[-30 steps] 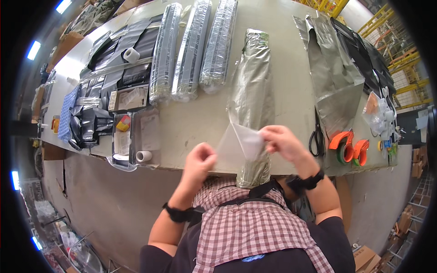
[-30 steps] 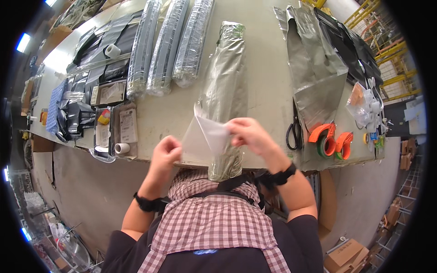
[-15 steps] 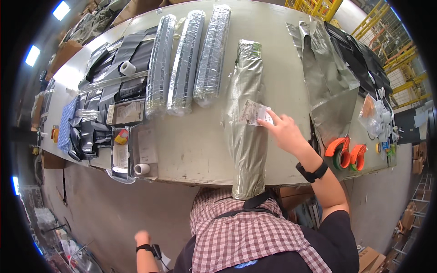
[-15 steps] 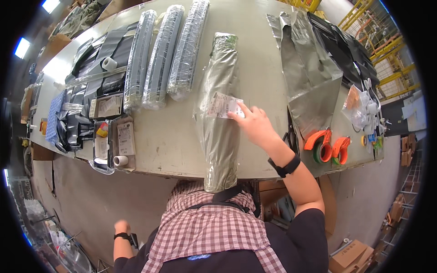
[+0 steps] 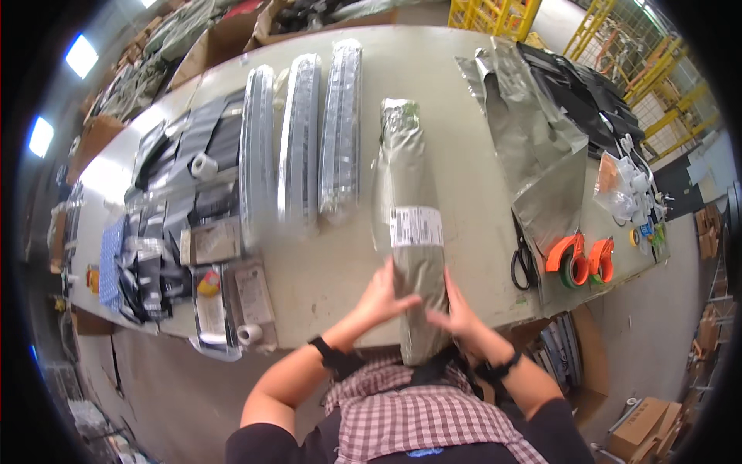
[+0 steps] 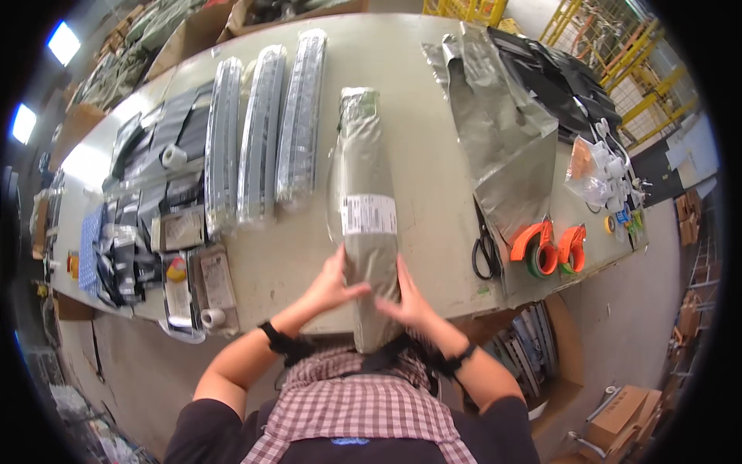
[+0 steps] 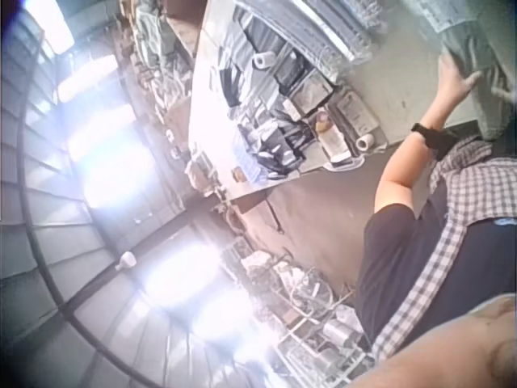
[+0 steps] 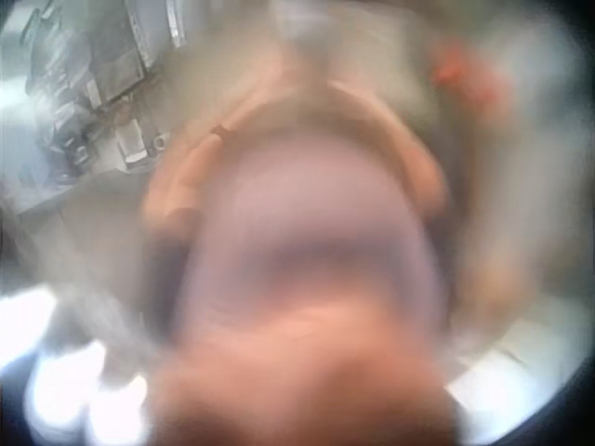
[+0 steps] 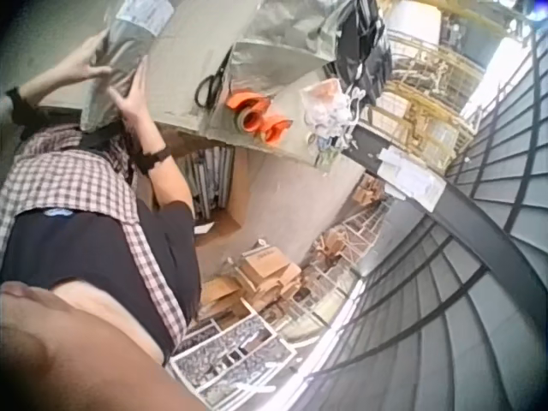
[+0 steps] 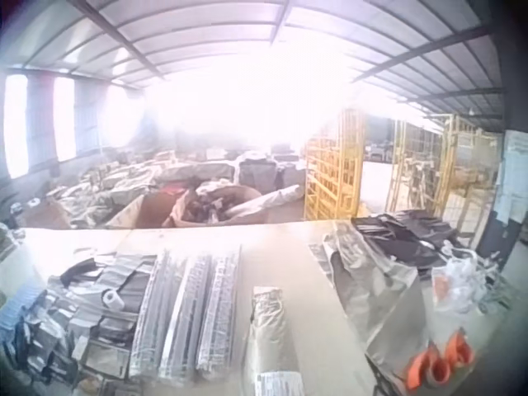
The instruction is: The person wraps plastic components in silver-colored protective bags, secures the bags using a handheld tape dispenser, and applies identification labels to the finished packages.
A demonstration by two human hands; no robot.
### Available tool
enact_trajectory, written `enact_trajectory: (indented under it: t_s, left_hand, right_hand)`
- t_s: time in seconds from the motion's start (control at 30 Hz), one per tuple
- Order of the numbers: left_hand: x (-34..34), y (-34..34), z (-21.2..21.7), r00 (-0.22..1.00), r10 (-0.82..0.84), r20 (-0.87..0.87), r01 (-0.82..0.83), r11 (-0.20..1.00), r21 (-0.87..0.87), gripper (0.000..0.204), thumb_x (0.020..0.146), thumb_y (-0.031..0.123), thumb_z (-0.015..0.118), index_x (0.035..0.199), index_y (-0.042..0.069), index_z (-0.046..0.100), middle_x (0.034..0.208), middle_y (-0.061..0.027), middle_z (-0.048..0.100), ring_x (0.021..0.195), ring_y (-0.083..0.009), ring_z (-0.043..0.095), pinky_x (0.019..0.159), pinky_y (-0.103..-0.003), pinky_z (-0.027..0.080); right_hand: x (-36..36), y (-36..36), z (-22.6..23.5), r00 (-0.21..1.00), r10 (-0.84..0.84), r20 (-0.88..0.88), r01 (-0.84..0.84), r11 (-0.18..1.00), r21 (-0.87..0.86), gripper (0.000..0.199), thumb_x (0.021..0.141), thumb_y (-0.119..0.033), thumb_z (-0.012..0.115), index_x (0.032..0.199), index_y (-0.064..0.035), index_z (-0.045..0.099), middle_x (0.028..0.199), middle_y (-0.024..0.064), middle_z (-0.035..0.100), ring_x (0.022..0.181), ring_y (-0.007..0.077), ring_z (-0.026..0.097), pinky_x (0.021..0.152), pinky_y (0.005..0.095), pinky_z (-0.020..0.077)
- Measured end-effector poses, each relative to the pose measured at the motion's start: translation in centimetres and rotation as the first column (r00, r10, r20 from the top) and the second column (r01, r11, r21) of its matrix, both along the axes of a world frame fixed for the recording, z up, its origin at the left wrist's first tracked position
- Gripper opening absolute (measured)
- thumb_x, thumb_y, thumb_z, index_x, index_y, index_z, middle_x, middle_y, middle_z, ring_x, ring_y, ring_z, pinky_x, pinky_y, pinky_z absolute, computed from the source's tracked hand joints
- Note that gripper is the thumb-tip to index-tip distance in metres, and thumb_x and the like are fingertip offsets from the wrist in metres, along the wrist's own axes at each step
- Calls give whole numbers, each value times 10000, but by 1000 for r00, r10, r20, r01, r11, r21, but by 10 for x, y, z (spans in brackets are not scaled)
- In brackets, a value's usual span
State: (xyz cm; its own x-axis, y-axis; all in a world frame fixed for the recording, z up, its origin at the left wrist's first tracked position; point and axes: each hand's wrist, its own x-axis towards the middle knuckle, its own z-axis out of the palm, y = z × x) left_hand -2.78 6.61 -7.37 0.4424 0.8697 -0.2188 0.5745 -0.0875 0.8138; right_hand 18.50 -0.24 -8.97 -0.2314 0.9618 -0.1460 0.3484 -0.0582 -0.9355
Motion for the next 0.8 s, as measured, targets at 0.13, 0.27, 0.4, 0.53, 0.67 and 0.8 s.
enact_trajectory:
  t_s: [0.13,0.27,0.4,0.53,0.67,0.8]
  left_hand:
    - [17,-14,-21,993,2,116,9,995,-97,1107,671,450,754,1401,-70,105,1271,-305,326,1137,-380,430,961,-402,395]
    - [33,1,-3,961,34,275,41,964,-263,1089,692,430,748,1424,-24,82,1262,-259,345,1096,-324,455,910,-359,440]
    - [22,40,7,902,43,429,108,941,-320,895,765,310,702,1426,17,174,1277,-211,391,1084,-315,486,878,-368,451]
    - [-12,72,55,989,124,74,-144,900,413,619,734,191,688,1283,51,437,1194,-164,499,1078,-325,498,926,-397,405]
    - [-13,56,59,941,336,49,-327,860,393,467,706,144,673,1152,68,555,1197,-151,516,1128,-307,486,969,-390,374]
    - [45,117,94,983,168,-77,-85,781,619,519,729,181,670,1203,42,508,1257,-188,461,1152,-348,447,984,-422,348]
  right_hand:
    - [14,-85,29,914,117,388,-160,984,82,1070,585,-255,791,1396,29,153,1412,269,226,1251,410,337,987,406,371]
    - [30,-83,13,742,-75,666,-117,964,238,826,620,-10,657,1369,-81,316,1346,206,361,917,359,590,701,376,525]
    - [44,-32,28,792,-233,564,28,937,348,801,666,99,542,1349,-285,375,1345,150,385,680,265,579,564,342,506]
    - [73,85,-2,787,-279,551,-35,870,491,780,692,86,539,1351,-298,377,1361,141,363,682,278,575,535,357,496]
    - [64,319,-18,696,-374,612,-234,688,687,708,763,-24,553,1380,-287,325,1387,136,316,866,317,607,550,340,529]
    - [57,551,-15,516,-856,20,479,308,822,596,860,-181,553,1374,-74,272,1383,258,282,940,427,559,795,419,491]
